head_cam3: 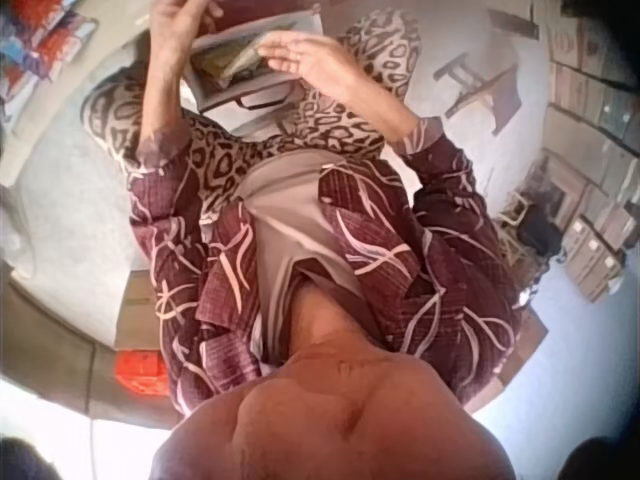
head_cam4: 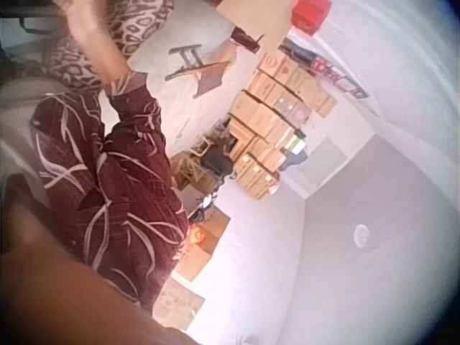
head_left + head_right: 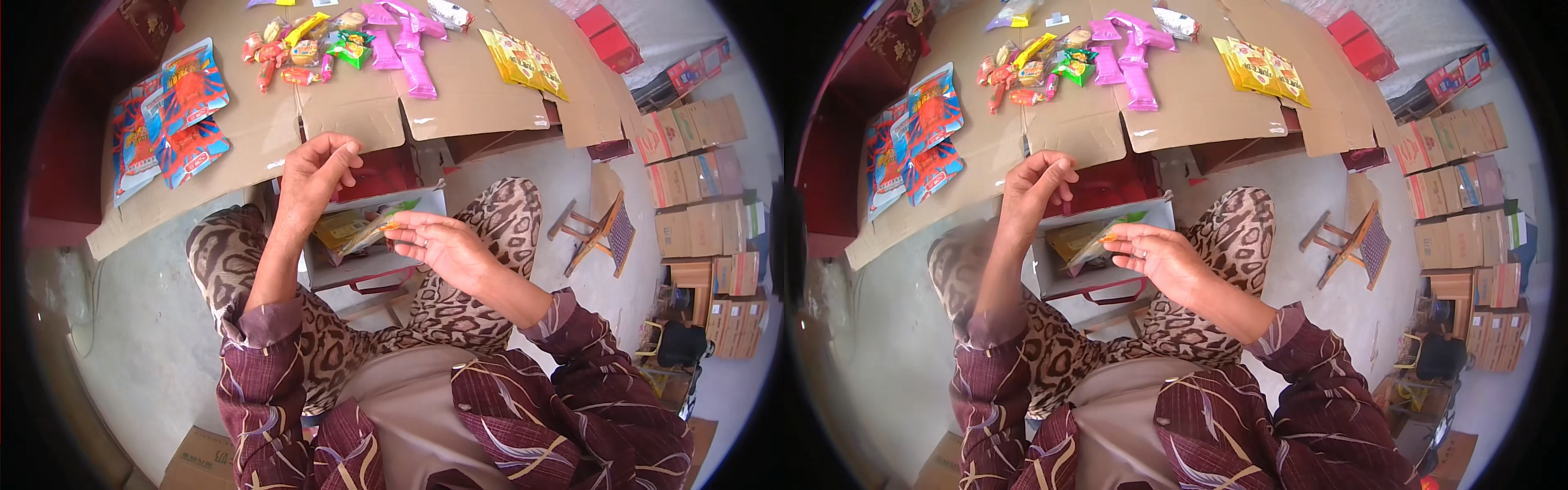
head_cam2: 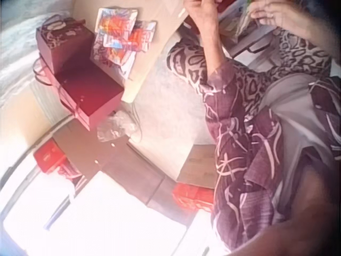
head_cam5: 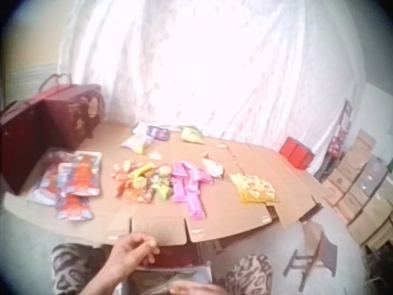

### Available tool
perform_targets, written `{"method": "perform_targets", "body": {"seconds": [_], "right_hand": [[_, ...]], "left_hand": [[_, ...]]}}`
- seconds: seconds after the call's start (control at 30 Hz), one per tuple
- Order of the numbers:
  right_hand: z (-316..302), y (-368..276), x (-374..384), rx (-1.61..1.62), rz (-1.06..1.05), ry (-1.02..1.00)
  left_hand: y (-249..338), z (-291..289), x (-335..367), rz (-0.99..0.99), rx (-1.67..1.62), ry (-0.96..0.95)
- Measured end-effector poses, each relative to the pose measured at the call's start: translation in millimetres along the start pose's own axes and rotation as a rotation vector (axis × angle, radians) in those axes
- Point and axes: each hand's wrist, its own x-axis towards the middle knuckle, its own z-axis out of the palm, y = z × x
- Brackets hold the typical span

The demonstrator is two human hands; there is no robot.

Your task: The recorder folds red gift boxes and packs them with various snack packets from a table.

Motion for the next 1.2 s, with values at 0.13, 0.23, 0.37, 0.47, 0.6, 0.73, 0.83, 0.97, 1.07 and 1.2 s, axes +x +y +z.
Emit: {"method": "perform_targets", "body": {"seconds": [0.13,0.23,0.37,0.47,0.6,0.73,0.83,0.97,1.07,1.2], "right_hand": [[-5,5,16,-0.102,0.088,-0.026],[-17,7,32,-0.338,0.125,-0.011],[-29,-4,38,-0.729,-0.047,0.092],[-33,-19,32,-0.665,-0.156,0.077],[-46,-46,30,-0.620,-0.348,0.098],[-36,-86,45,-0.504,-0.524,0.177],[-38,-121,56,-0.442,-0.690,0.293],[-35,-143,85,-0.370,-0.841,0.306],[-33,-139,98,-0.423,-0.950,0.303],[-38,-123,102,-0.466,-0.946,0.279]], "left_hand": [[-1,-1,-4,0.002,0.007,-0.001],[-6,-1,-4,0.035,0.039,-0.026],[-7,2,-3,-0.026,0.023,-0.019],[-9,1,-2,-0.016,0.028,-0.018],[-10,4,4,-0.022,0.041,-0.031],[-1,-4,-4,-0.011,0.102,-0.006],[-8,12,-3,0.070,0.110,-0.052],[-19,24,-12,0.035,0.165,-0.025],[-16,30,-18,0.135,0.331,-0.009],[1,41,-23,0.204,0.499,-0.030]]}}
